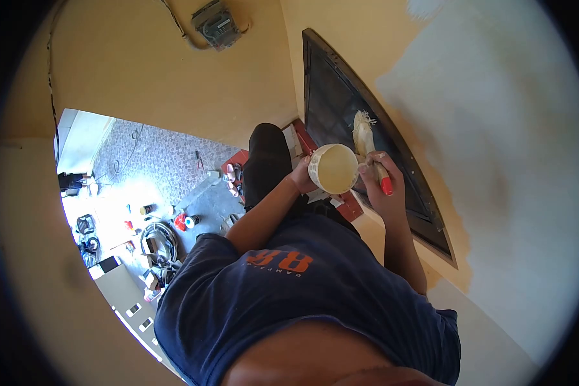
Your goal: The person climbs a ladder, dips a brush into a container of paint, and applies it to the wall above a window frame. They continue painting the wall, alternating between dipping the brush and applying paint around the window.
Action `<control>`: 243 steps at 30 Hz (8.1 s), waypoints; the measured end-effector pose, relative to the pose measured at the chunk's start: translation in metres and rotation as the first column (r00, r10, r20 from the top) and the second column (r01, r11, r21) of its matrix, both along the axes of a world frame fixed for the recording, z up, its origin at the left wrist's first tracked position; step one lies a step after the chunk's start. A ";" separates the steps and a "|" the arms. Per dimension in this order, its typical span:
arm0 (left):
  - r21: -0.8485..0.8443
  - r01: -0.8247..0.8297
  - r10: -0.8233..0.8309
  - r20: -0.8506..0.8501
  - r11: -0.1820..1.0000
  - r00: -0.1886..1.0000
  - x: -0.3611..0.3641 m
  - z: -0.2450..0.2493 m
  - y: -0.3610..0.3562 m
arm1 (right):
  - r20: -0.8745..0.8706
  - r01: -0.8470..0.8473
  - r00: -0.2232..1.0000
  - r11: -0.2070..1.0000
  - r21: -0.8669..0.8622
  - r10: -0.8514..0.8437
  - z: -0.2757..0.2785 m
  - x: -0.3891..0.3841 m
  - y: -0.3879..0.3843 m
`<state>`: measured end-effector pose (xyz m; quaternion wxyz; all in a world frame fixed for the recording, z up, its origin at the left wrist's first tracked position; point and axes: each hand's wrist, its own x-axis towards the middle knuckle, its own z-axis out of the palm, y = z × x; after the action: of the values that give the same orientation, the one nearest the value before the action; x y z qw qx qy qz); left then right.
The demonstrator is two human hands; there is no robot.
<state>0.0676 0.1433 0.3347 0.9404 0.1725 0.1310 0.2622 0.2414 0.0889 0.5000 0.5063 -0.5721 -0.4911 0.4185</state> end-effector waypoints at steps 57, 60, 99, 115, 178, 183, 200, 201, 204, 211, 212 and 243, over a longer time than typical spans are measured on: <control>0.175 0.490 0.378 -0.856 0.854 -0.352 -0.017 -0.291 0.026 | 0.028 0.069 0.997 0.735 -0.675 -0.068 -0.108 0.049 -0.025; 0.070 0.547 0.366 -0.813 0.834 -0.454 -0.004 -0.266 0.024 | 0.039 0.094 0.995 0.693 -0.715 -0.095 -0.118 0.048 -0.022; 0.052 0.883 -0.016 -0.999 -0.467 0.051 0.006 -0.413 0.126 | 0.103 0.295 0.945 0.680 -0.671 -0.309 -0.274 0.013 0.024; 0.133 0.867 0.064 -0.980 -0.481 0.186 0.001 -0.598 0.109 | 0.155 0.421 0.898 0.699 -0.578 -0.412 -0.258 -0.018 0.031; -0.025 0.844 -0.808 -0.305 0.536 0.504 0.010 -0.198 0.149 | 0.470 0.470 0.848 0.759 -0.450 -0.246 -0.213 -0.055 0.044; -0.089 0.781 -0.768 -0.284 0.618 0.574 0.012 -0.253 0.158 | 0.478 0.379 0.867 0.808 -0.452 -0.139 -0.217 -0.039 0.059; -0.031 0.680 -0.674 -0.181 0.732 0.717 0.000 -0.097 0.246 | 0.117 0.556 0.826 0.765 -0.325 -0.551 -0.071 -0.039 0.134; -0.092 0.677 -0.679 0.015 0.730 0.734 0.002 -0.080 0.249 | 0.114 0.556 0.825 0.758 -0.341 -0.554 -0.058 -0.036 0.135; -0.132 0.651 -0.637 0.137 0.748 0.759 -0.002 -0.067 0.253 | 0.192 0.658 0.752 0.708 -0.256 -0.630 -0.033 -0.027 0.132; -0.240 0.469 -0.465 0.076 0.850 0.882 -0.016 -0.055 0.258 | -0.214 0.775 0.624 0.630 0.046 -0.752 -0.001 -0.012 0.146; -0.265 0.425 -0.432 0.036 0.866 0.901 -0.018 -0.051 0.257 | -0.124 0.781 0.622 0.600 0.174 -0.773 0.003 -0.009 0.150; -0.203 0.351 -0.371 -0.070 0.914 0.926 -0.053 -0.019 0.235 | 0.458 0.410 0.143 0.474 0.779 -0.877 0.145 0.034 0.226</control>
<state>0.0146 0.3779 0.3158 0.9762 0.1184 0.1710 0.0607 0.2756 0.3147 0.6454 0.4578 -0.7044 -0.4370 -0.3213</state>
